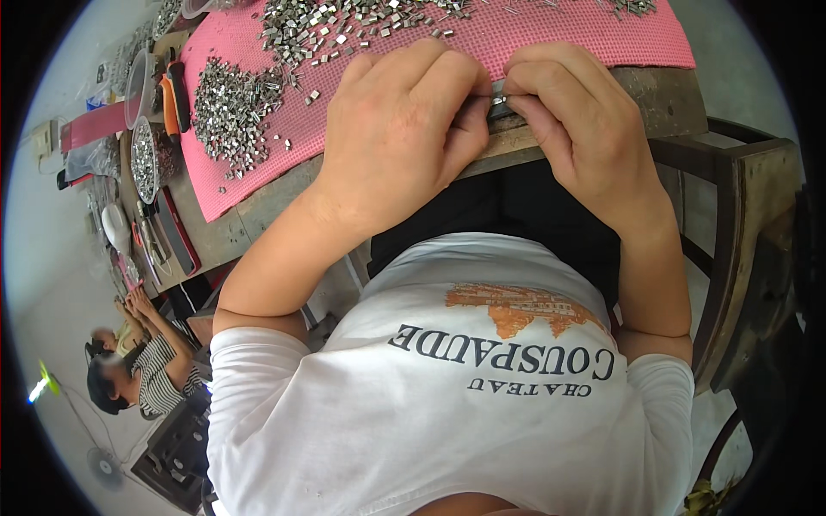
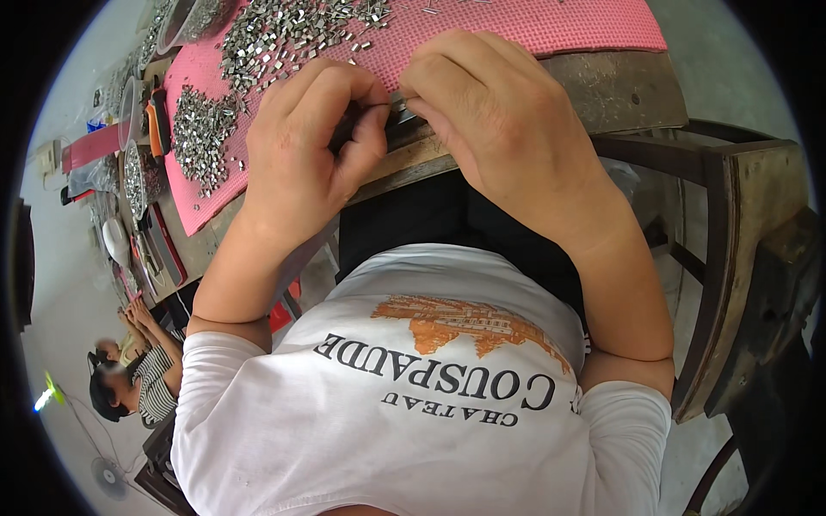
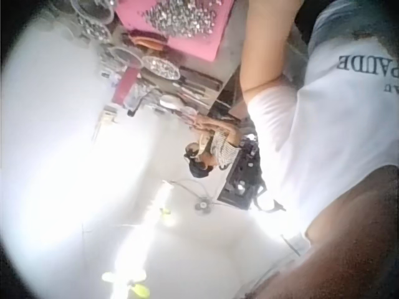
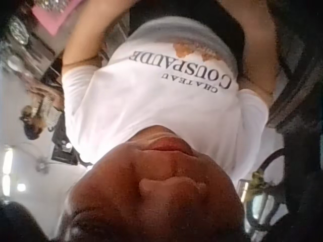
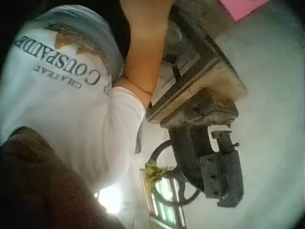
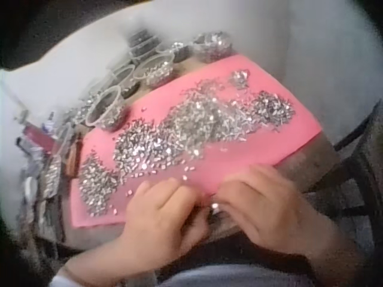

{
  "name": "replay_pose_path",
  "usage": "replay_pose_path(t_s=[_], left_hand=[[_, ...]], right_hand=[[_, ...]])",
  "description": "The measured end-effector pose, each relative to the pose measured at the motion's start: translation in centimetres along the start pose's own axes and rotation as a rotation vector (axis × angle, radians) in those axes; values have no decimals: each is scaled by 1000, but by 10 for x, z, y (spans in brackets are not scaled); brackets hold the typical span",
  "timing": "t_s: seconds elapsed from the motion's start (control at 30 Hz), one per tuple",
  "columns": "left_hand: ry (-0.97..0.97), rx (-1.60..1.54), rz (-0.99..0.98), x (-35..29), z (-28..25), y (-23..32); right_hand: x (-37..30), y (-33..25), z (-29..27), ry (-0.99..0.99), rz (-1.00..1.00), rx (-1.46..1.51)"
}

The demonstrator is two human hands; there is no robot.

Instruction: The person places small metal pieces into a metal fixture by hand, inserts the fixture into a press machine, operates the press, and then sorts and arranges more metal pieces at the workbench.

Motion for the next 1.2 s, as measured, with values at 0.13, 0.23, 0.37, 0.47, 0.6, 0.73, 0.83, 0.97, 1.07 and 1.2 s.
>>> replay_pose_path(t_s=[0.13,0.23,0.37,0.47,0.6,0.73,0.83,0.97,1.07,1.2], left_hand=[[16,237,146,3,-2,13],[20,284,218,3,-7,18],[114,258,295,-6,-7,20],[73,273,231,-9,-11,14],[91,234,224,-7,-11,16],[72,162,138,-7,-12,15],[78,115,87,-9,-11,13],[154,116,125,-12,-9,12],[159,203,266,-14,-8,15],[185,282,349,-15,-5,19]], right_hand=[[0,0,1,30,-26,-11],[-2,0,-2,33,-83,-38],[-7,3,-7,67,-169,-74],[-9,5,-7,81,-177,-78],[-10,7,-6,80,-129,-44],[-9,9,-4,121,-106,-18],[-9,11,-4,126,-97,6],[-10,13,-4,131,-80,50],[-10,16,-5,137,-83,71],[-10,18,-4,141,-81,89]])
Point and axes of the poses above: each hand's wrist, its own x-axis towards the middle knuckle, its own z-axis out of the palm, y = z × x, the point moved 3 cm from there along x, towards the middle knuckle, and after that the axes turned 7 degrees about y, right-handed, at the moved point
